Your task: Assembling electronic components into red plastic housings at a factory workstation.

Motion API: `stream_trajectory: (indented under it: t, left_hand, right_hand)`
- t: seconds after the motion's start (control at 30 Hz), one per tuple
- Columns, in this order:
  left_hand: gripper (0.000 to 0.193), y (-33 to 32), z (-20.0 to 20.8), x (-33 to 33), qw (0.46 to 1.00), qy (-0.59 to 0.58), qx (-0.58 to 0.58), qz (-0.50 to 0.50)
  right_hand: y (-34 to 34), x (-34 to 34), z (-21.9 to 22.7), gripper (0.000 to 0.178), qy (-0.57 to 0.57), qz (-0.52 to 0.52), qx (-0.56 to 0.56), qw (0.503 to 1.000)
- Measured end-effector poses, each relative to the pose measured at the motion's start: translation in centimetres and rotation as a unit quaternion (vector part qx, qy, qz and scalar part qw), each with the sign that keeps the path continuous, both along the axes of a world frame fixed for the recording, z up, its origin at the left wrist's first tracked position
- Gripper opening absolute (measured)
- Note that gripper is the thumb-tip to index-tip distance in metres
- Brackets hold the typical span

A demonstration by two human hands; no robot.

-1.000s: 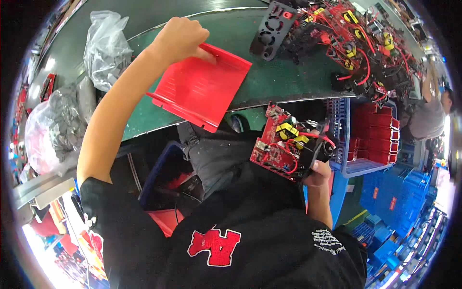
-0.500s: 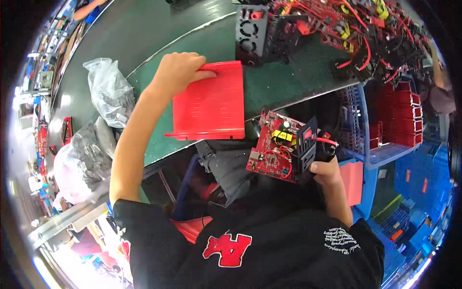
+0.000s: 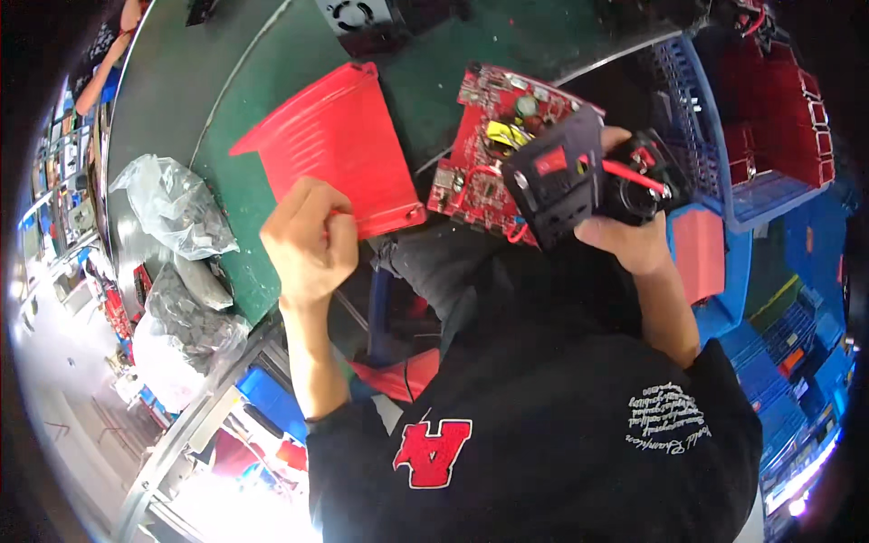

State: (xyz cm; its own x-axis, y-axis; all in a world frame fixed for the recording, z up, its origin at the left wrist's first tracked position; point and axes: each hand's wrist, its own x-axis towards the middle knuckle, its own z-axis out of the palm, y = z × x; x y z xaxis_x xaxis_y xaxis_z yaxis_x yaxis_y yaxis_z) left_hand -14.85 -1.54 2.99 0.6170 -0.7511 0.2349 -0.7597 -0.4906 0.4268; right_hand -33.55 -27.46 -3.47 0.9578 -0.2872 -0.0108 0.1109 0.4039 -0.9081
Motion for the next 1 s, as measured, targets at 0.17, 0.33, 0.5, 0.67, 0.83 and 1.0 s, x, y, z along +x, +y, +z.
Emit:
stream_trajectory:
  t: [0.17, 0.33, 0.5, 0.67, 0.83, 1.0]
  left_hand:
    - [0.009, 0.1, 0.3, 0.4, 0.994, 0.095, 0.049, -0.007]
    - [0.008, 0.2, 0.5, 0.3, 0.991, 0.118, 0.058, -0.003]
    - [0.008, -0.3, 0.6, 0.1, 0.990, 0.123, 0.067, 0.003]
    - [0.008, -0.3, 0.3, 0.3, 0.991, 0.120, 0.062, 0.006]
    - [0.008, -0.9, 1.4, 0.1, 0.989, 0.119, 0.090, 0.001]
    - [0.007, -1.0, 1.2, 0.6, 0.986, 0.117, 0.117, -0.020]
  right_hand:
    - [1.4, 0.9, -0.7, 0.060, -0.007, 0.010, 0.044, 0.999]
    - [1.4, 1.4, -1.0, 0.060, -0.025, 0.025, 0.000, 0.999]
    - [0.6, 1.5, -1.0, 0.058, -0.033, 0.033, 0.000, 0.999]
    - [-0.4, 2.5, -1.3, 0.056, -0.060, 0.057, -0.050, 0.995]
    - [-1.1, 3.6, 0.5, 0.060, -0.015, 0.100, -0.046, 0.994]
    - [-1.1, 4.3, 0.4, 0.062, -0.013, 0.146, -0.019, 0.989]
